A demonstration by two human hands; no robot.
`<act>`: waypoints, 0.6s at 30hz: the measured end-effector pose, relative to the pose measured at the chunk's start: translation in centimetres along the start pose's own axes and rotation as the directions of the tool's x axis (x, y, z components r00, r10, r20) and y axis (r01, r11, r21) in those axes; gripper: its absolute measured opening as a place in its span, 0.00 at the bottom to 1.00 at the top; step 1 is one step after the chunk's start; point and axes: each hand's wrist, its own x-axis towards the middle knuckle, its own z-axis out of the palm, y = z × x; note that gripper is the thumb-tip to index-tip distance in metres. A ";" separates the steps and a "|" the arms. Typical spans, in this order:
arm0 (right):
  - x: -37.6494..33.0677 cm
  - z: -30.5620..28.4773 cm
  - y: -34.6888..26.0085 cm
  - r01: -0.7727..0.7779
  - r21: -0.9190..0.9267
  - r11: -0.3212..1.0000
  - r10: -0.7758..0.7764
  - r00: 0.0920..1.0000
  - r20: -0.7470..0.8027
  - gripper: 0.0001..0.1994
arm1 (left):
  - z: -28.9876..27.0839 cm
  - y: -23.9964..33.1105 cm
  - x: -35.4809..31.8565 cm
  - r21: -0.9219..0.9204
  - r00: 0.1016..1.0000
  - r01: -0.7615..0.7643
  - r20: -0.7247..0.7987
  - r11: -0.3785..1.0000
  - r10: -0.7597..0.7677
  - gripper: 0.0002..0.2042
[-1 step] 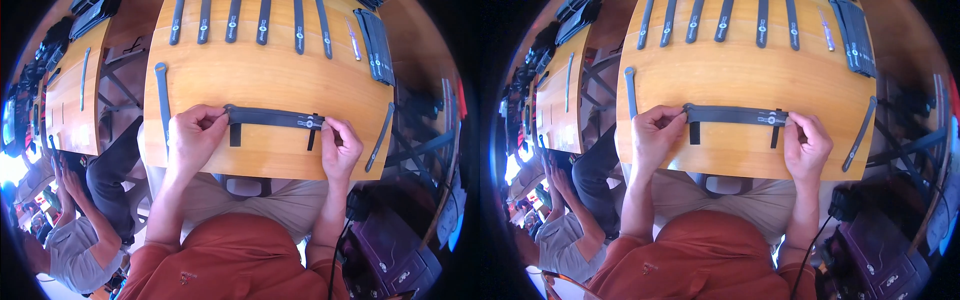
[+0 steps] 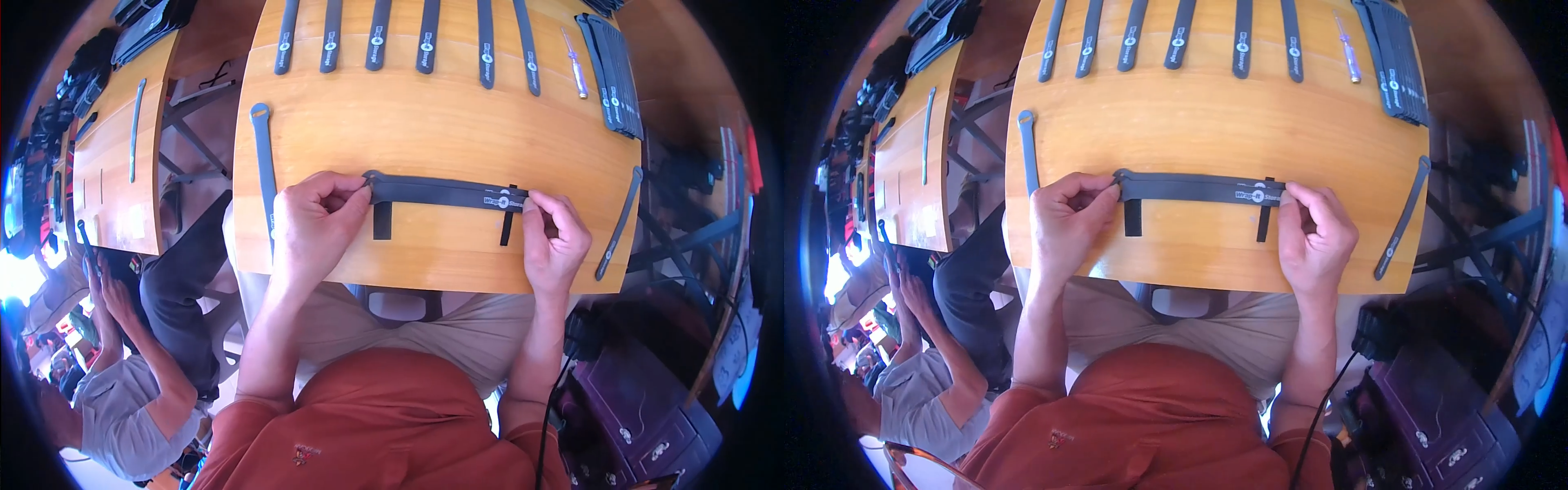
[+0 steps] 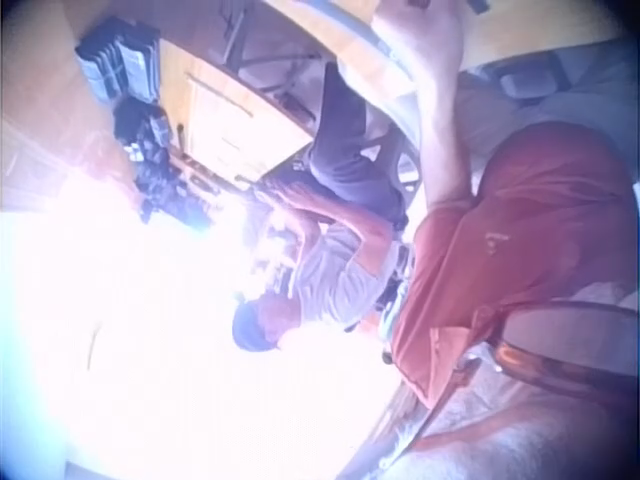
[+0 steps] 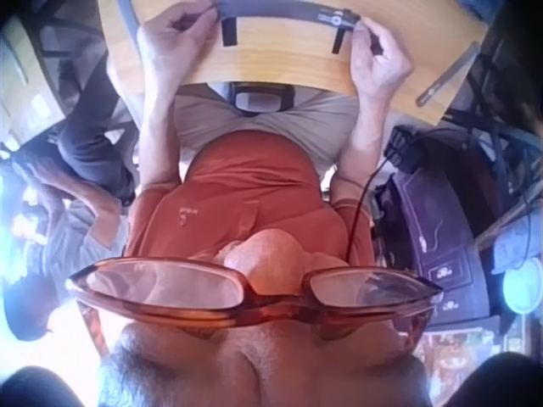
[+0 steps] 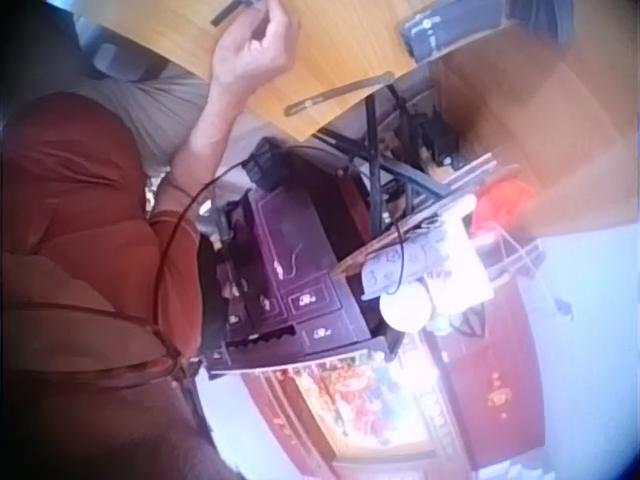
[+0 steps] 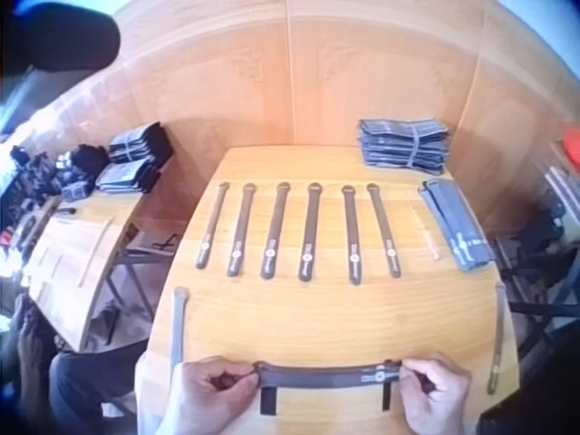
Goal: Inspecting individual watch straps and organizing them into neat stacks on a workbench.
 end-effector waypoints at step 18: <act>0.1 0.0 -0.5 0.045 -0.111 0.993 -0.045 0.999 0.000 0.06 | 0.1 -0.4 0.1 0.045 0.999 -0.053 -0.006 0.998 0.053 0.04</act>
